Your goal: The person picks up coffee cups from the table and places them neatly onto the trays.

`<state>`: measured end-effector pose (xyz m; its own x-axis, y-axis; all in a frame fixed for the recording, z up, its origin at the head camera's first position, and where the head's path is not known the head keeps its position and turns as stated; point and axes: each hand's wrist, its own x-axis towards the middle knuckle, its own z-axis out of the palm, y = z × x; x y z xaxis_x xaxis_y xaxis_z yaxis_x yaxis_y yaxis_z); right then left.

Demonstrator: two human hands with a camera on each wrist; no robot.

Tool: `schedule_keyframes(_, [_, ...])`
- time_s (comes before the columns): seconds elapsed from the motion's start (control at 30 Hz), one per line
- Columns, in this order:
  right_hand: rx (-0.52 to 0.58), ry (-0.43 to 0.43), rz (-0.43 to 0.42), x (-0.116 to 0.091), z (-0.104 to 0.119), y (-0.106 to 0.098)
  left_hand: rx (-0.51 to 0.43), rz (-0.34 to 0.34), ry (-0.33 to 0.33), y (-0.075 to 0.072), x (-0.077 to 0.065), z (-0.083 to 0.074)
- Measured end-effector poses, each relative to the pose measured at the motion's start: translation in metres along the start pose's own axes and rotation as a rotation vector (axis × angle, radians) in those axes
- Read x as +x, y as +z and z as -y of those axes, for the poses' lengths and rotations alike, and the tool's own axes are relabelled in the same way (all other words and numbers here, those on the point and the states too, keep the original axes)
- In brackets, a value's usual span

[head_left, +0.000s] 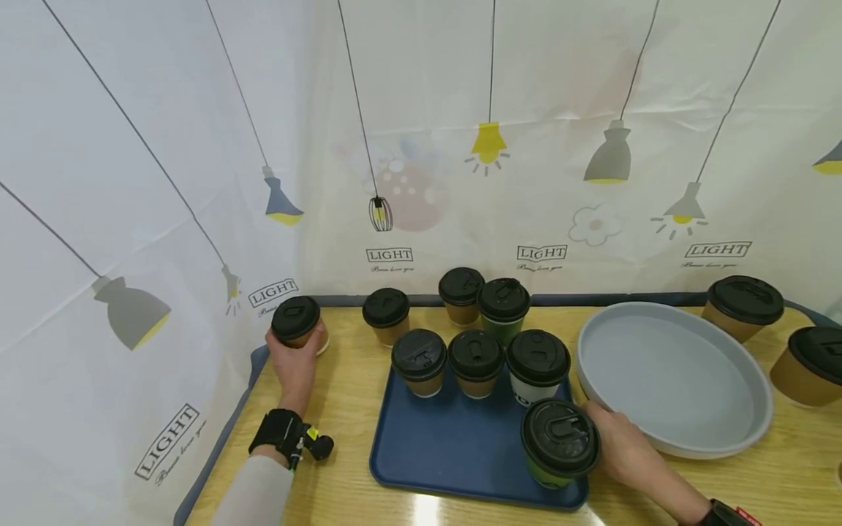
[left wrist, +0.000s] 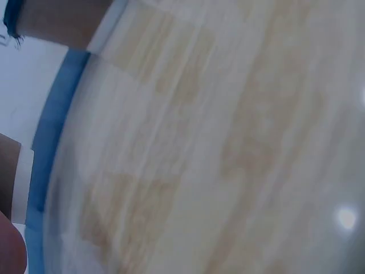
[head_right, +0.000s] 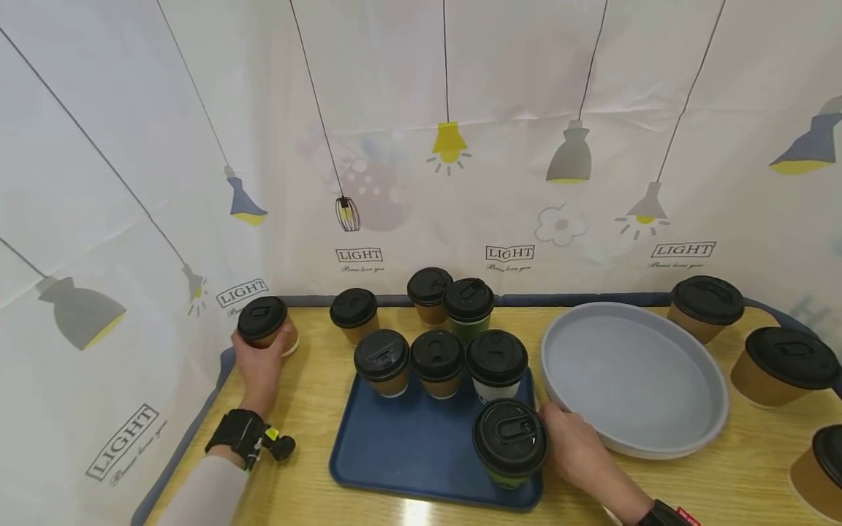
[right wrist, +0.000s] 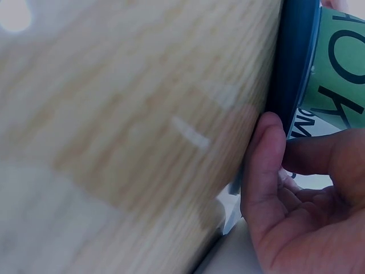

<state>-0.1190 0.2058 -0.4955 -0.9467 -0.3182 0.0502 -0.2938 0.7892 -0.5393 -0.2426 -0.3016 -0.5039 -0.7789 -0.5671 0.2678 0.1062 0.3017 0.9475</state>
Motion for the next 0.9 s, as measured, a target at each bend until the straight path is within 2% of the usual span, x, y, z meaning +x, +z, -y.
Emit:
schedule_keyframes(0.13, [-0.001,-0.021,-0.017,-0.001,-0.001,0.001,-0.065,0.034,0.043,-0.006,-0.011,-0.012])
schedule_keyframes(0.4, [-0.004,-0.017,-0.028,-0.001,0.0,0.002,-0.109,0.106,0.091,-0.014,-0.035,-0.036])
schedule_keyframes(0.67, [-0.011,-0.024,-0.03,-0.001,0.0,0.002,-0.254,0.232,0.246,-0.014,-0.06,-0.064])
schedule_keyframes(0.9, [-0.013,0.011,-0.005,0.002,0.0,0.001,-0.351,0.313,0.345,-0.01,-0.082,-0.084])
